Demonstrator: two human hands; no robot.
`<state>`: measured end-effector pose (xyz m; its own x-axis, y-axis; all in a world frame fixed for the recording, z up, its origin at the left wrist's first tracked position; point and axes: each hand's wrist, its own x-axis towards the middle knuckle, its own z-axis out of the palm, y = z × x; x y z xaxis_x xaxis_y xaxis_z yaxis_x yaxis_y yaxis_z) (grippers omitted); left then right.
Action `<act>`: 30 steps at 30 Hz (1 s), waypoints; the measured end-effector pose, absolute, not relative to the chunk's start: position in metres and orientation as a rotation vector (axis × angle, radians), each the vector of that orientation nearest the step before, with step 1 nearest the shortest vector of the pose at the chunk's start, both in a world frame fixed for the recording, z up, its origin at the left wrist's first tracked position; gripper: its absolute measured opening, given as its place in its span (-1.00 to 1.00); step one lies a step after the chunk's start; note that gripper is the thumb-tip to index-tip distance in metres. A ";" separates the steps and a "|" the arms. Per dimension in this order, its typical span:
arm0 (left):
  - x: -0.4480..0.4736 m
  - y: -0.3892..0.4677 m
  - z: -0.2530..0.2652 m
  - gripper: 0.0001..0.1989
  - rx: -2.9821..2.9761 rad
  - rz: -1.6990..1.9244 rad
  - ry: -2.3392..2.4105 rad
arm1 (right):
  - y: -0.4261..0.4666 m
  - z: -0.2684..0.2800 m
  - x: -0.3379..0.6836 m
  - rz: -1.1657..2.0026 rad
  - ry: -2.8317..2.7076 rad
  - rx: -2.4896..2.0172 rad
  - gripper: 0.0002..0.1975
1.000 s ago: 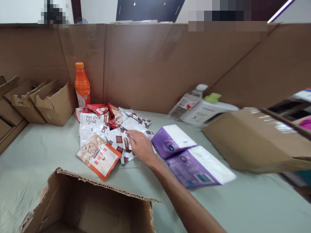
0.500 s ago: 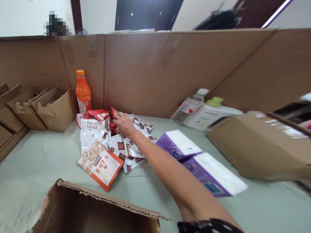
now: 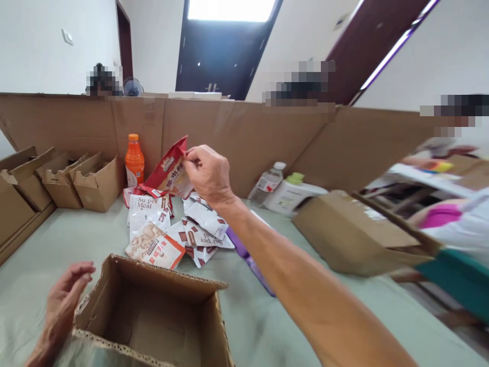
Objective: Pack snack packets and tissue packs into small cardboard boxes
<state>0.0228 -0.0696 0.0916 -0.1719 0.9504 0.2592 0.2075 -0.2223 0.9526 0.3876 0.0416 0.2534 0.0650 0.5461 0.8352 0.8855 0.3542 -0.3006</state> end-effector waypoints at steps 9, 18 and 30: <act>0.041 -0.093 0.214 -0.45 1.823 1.676 0.870 | -0.073 0.336 0.311 -0.539 -1.637 -0.920 -0.84; 0.085 -0.112 0.230 -0.50 1.411 1.761 0.823 | -0.126 0.342 0.243 -0.153 -1.996 -0.765 -0.84; 0.091 -0.114 0.226 -0.40 1.399 1.517 0.541 | -0.125 0.302 0.278 0.548 -2.012 -0.946 -0.79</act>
<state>0.0909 -0.1143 0.2264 0.1262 0.8563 0.5009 -0.3465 -0.4351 0.8311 0.2777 -0.1254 0.3019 -0.3753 0.7823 0.4971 0.4220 0.6217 -0.6598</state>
